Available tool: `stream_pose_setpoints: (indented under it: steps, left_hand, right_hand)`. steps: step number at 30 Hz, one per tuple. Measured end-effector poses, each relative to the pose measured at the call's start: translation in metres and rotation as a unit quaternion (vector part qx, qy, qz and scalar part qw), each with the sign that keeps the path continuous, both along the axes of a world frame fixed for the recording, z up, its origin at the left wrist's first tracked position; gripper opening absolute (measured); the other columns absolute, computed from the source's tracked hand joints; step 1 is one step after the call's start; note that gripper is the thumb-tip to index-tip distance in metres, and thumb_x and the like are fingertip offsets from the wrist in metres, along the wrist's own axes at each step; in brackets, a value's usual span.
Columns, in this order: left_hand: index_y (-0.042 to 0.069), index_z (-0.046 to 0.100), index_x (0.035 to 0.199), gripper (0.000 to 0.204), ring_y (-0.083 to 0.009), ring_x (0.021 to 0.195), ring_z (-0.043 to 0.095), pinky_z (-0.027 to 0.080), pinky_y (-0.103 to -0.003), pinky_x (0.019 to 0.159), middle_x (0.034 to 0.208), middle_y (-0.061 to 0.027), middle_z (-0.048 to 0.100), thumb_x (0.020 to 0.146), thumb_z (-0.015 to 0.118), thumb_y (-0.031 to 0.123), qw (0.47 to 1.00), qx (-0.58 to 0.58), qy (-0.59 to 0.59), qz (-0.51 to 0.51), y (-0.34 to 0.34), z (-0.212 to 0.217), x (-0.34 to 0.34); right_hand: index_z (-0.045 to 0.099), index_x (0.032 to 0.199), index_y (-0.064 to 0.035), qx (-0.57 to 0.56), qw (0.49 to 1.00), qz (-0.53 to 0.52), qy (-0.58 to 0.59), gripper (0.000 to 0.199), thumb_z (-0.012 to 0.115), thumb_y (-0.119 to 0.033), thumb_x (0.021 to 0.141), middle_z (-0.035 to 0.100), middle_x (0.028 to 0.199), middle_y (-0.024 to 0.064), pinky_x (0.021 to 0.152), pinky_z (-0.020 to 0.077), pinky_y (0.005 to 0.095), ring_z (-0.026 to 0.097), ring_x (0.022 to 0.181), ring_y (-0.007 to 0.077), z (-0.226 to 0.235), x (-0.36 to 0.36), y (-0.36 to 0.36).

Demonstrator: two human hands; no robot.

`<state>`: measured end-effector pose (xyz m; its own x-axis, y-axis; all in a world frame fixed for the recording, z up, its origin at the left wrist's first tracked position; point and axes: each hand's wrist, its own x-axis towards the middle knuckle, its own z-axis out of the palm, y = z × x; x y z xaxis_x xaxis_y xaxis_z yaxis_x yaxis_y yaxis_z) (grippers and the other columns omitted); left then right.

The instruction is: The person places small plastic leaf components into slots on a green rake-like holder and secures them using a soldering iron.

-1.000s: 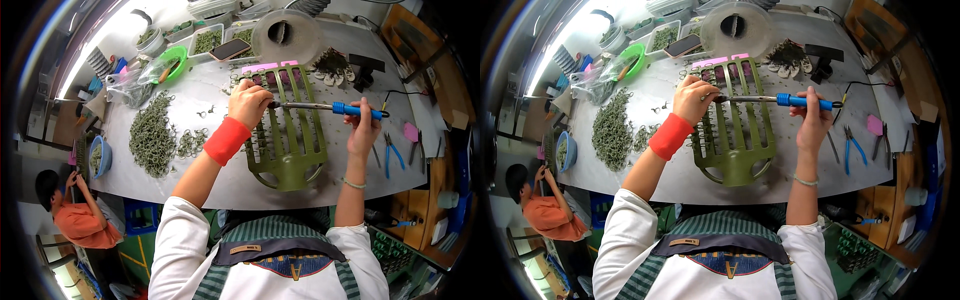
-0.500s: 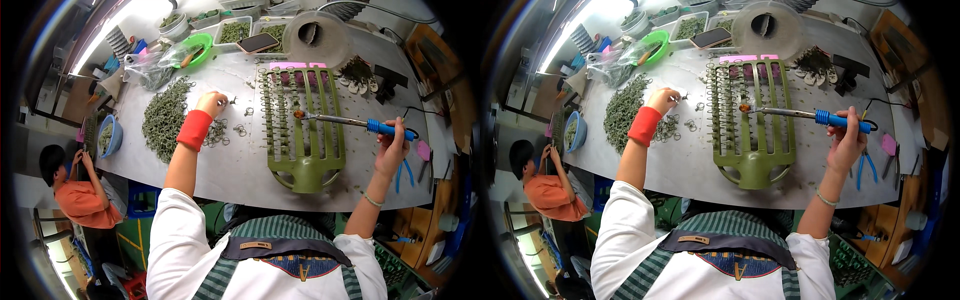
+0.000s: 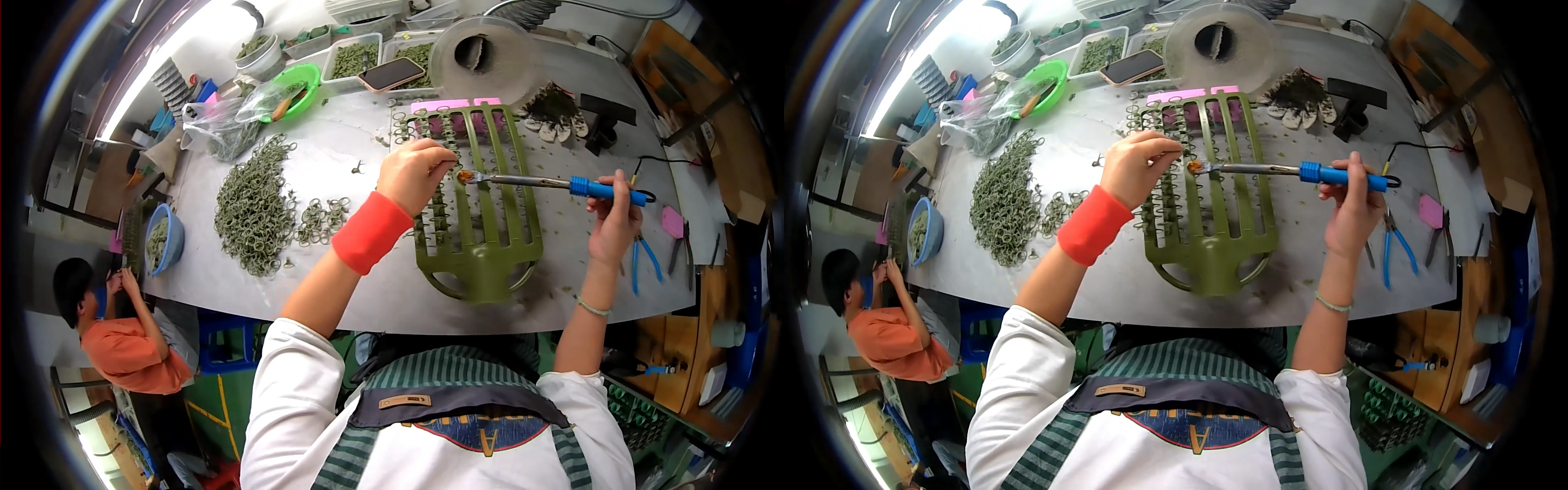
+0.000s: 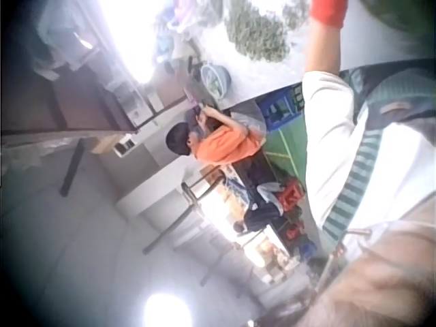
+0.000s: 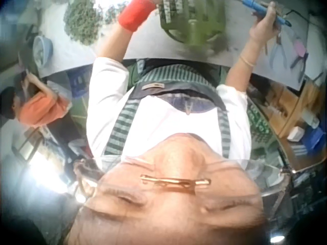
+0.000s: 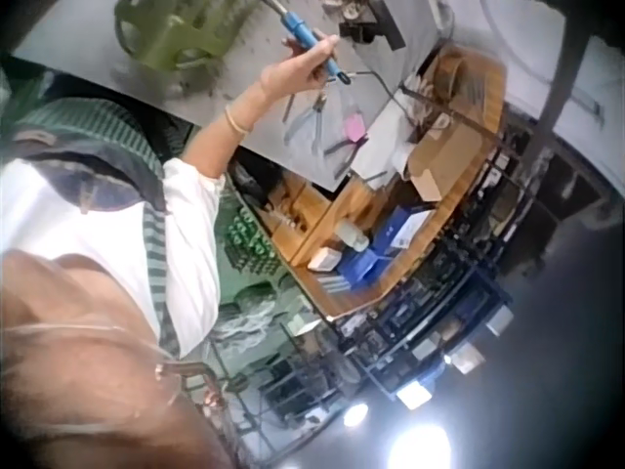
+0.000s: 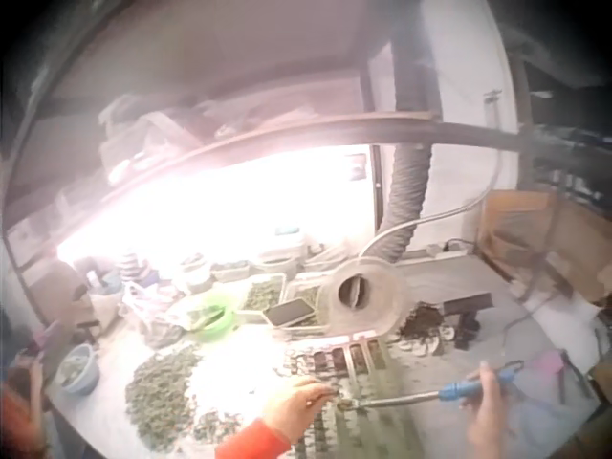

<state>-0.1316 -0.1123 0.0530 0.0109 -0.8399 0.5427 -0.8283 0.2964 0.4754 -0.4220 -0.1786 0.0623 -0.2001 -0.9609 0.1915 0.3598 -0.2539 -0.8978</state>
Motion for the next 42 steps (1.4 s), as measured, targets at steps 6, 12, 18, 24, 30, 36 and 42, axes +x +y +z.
stream_pose_setpoints:
  steps: [6, 12, 18, 24, 30, 36, 42]
  left_hand:
    - [0.014, 0.073, 0.081, 0.01, -0.0193, 0.082, 0.056, 0.049, -0.032, 0.076, 0.081, 0.0027, 0.068, 0.071, 0.074, 0.012, 0.991, -0.057, -0.117, 0.008, -0.017, -0.016, -0.005]
    - [0.013, 0.072, 0.083, 0.01, -0.0208, 0.083, 0.057, 0.048, -0.033, 0.077, 0.085, 0.0005, 0.068, 0.073, 0.074, 0.014, 0.99, -0.054, -0.131, -0.012, -0.015, -0.009, -0.003]
    - [0.008, 0.066, 0.102, 0.022, -0.0162, 0.084, 0.065, 0.053, -0.028, 0.073, 0.095, -0.0067, 0.065, 0.08, 0.068, 0.004, 0.986, 0.125, 0.055, 0.099, -0.007, -0.022, 0.125]
    - [0.005, 0.071, 0.086, 0.019, -0.0208, 0.068, 0.066, 0.053, -0.03, 0.067, 0.078, -0.0104, 0.069, 0.069, 0.077, 0.011, 0.956, 0.256, 0.084, 0.114, 0.019, -0.063, 0.163]
    - [0.0, 0.069, 0.089, 0.011, -0.0103, 0.07, 0.064, 0.052, -0.022, 0.065, 0.081, -0.0053, 0.069, 0.078, 0.071, 0.001, 0.926, 0.14, 0.34, 0.087, 0.024, -0.018, 0.094]
    - [0.004, 0.07, 0.088, 0.009, -0.0193, 0.072, 0.063, 0.052, -0.029, 0.065, 0.086, -0.0056, 0.065, 0.079, 0.07, 0.003, 0.998, 0.003, 0.053, -0.032, 0.014, 0.002, -0.002]
    - [0.011, 0.072, 0.081, 0.01, -0.02, 0.082, 0.058, 0.05, -0.032, 0.075, 0.082, 0.0009, 0.068, 0.071, 0.074, 0.009, 0.991, -0.063, -0.117, 0.002, -0.002, -0.014, -0.014]
  right_hand:
    - [0.064, 0.078, -0.0008, 0.005, 1.0, 0.013, -0.02, 0.024, 0.065, -0.023, 0.088, 0.065, 0.071, 0.0074, 0.046, 0.0478, 0.0249, 0.059, 0.05, 0.013, -0.008, 0.012, -0.001]
    - [0.064, 0.079, -0.0015, 0.009, 1.0, -0.005, 0.009, 0.024, 0.065, -0.023, 0.088, 0.065, 0.072, 0.008, 0.045, 0.0463, 0.0239, 0.058, 0.049, 0.0119, 0.001, -0.006, -0.001]
    - [0.064, 0.078, -0.002, 0.011, 1.0, -0.003, -0.009, 0.024, 0.067, -0.024, 0.086, 0.064, 0.073, 0.0078, 0.045, 0.0449, 0.0227, 0.056, 0.047, 0.0117, 0.003, -0.011, 0.001]
    - [0.064, 0.079, -0.0012, 0.012, 1.0, 0.003, 0.001, 0.024, 0.067, -0.024, 0.087, 0.064, 0.073, 0.0077, 0.045, 0.0442, 0.0224, 0.055, 0.047, 0.0114, 0.006, -0.008, 0.005]
    - [0.065, 0.078, -0.0007, 0.004, 1.0, -0.008, 0.017, 0.026, 0.067, -0.025, 0.087, 0.064, 0.073, 0.0076, 0.045, 0.045, 0.0221, 0.056, 0.048, 0.0112, 0.005, -0.016, 0.006]
    - [0.065, 0.078, -0.001, 0.015, 1.0, -0.013, 0.016, 0.026, 0.067, -0.025, 0.087, 0.065, 0.073, 0.0076, 0.046, 0.046, 0.0232, 0.058, 0.049, 0.0118, 0.002, -0.009, 0.006]
    - [0.064, 0.078, -0.0006, 0.021, 1.0, 0.011, -0.005, 0.027, 0.066, -0.026, 0.088, 0.065, 0.073, 0.0077, 0.047, 0.0467, 0.0233, 0.059, 0.05, 0.0126, -0.006, 0.004, 0.006]
